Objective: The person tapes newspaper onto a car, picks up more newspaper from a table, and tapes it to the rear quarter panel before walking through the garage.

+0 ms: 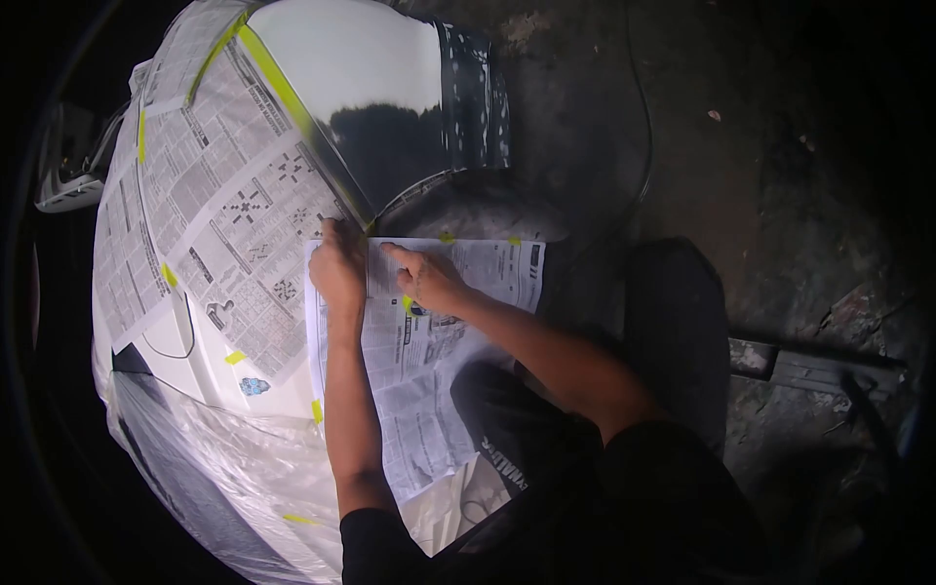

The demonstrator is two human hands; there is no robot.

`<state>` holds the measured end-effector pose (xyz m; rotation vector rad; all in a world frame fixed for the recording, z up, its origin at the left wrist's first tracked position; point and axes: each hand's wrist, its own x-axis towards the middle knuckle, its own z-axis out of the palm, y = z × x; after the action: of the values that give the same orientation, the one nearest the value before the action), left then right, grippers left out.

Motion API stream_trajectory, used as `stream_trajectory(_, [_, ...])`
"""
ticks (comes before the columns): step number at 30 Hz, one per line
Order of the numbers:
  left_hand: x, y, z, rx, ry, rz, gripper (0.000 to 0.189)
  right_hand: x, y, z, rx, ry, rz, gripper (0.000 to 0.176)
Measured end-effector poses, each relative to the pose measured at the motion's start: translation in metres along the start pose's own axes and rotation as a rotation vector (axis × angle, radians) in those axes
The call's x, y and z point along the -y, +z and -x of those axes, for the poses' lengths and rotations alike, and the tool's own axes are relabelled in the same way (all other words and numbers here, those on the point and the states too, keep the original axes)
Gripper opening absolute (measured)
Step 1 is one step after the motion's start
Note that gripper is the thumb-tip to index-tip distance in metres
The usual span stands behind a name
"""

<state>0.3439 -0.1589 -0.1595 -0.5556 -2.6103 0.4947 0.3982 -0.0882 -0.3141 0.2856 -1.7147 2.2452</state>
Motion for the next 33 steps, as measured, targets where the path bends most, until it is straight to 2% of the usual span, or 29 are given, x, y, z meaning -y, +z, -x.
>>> stream_trajectory(2, [-0.006, -0.006, -0.001, -0.007, -0.073, 0.033, 0.018, 0.007, -0.024, 0.009, 0.021, 0.272, 0.01, 0.053])
stream_trajectory(3, [-0.004, -0.003, 0.001, -0.008, -0.074, 0.034, 0.018, 0.0, -0.03, 0.018, 0.021, 0.272, 0.012, 0.053])
stream_trajectory(5, [0.001, 0.007, 0.005, -0.034, -0.128, -0.009, 0.021, -0.013, -0.04, 0.035, -0.146, 0.304, -0.073, 0.047])
stream_trajectory(6, [0.001, 0.007, 0.008, -0.032, -0.127, -0.009, 0.021, -0.018, -0.043, 0.042, -0.146, 0.306, -0.073, 0.047])
stream_trajectory(8, [0.001, 0.005, 0.011, -0.033, 0.054, -0.003, 0.019, -0.022, -0.049, 0.051, -0.233, 0.243, -0.06, 0.048])
stream_trajectory(12, [-0.006, -0.009, 0.005, -0.024, 0.012, -0.013, 0.01, -0.011, -0.071, 0.068, -0.254, 0.089, -0.054, 0.05])
stream_trajectory(14, [-0.018, -0.027, 0.013, 0.051, -0.311, 0.388, 0.011, 0.009, -0.094, 0.071, -0.12, 0.114, -0.172, 0.052])
stream_trajectory(15, [-0.02, -0.022, 0.03, 0.133, -0.305, 0.67, 0.018, 0.022, -0.105, 0.071, -0.112, 0.113, -0.168, 0.052])
stream_trajectory(16, [-0.024, -0.018, 0.05, 0.211, -0.294, 0.953, 0.024, 0.037, -0.117, 0.069, -0.017, 0.102, -0.209, 0.051])
stream_trajectory(17, [-0.036, -0.023, 0.066, 0.275, -0.085, 1.033, 0.031, 0.049, -0.125, 0.066, 0.08, 0.09, -0.25, 0.051])
stream_trajectory(18, [-0.052, -0.038, 0.077, 0.395, 0.001, 1.114, 0.025, 0.058, -0.13, 0.063, 0.093, 0.089, -0.244, 0.051])
stream_trajectory(19, [-0.059, -0.039, 0.092, 0.386, -0.01, 1.12, 0.025, 0.066, -0.134, 0.062, 0.1, 0.036, -0.249, 0.047])
stream_trajectory(21, [-0.066, -0.038, 0.114, 0.467, -0.178, 1.345, 0.023, 0.075, -0.137, 0.058, 0.123, -0.012, -0.248, 0.044])
stream_trajectory(22, [-0.067, -0.036, 0.123, 0.46, -0.194, 1.355, 0.023, 0.078, -0.137, 0.057, 0.088, -0.059, -0.159, 0.038])
stream_trajectory(24, [-0.072, -0.032, 0.136, 0.311, -0.398, 1.462, 0.022, 0.085, -0.135, 0.057, 0.069, -0.101, -0.061, 0.032])
stream_trajectory(26, [-0.079, -0.036, 0.14, 0.25, -0.447, 1.475, 0.021, 0.094, -0.128, 0.058, -0.055, -0.249, 0.194, 0.02])
stream_trajectory(27, [-0.082, -0.04, 0.14, 0.197, -0.481, 1.479, 0.019, 0.099, -0.124, 0.06, -0.043, -0.248, 0.195, 0.02])
stream_trajectory(30, [-0.087, -0.044, 0.145, 0.082, -0.417, 1.363, 0.017, 0.107, -0.116, 0.066, -0.084, -0.292, 0.293, 0.016])
stream_trajectory(33, [-0.089, -0.052, 0.147, 0.066, -0.412, 1.251, 0.017, 0.107, -0.11, 0.069, -0.092, -0.338, 0.347, 0.017])
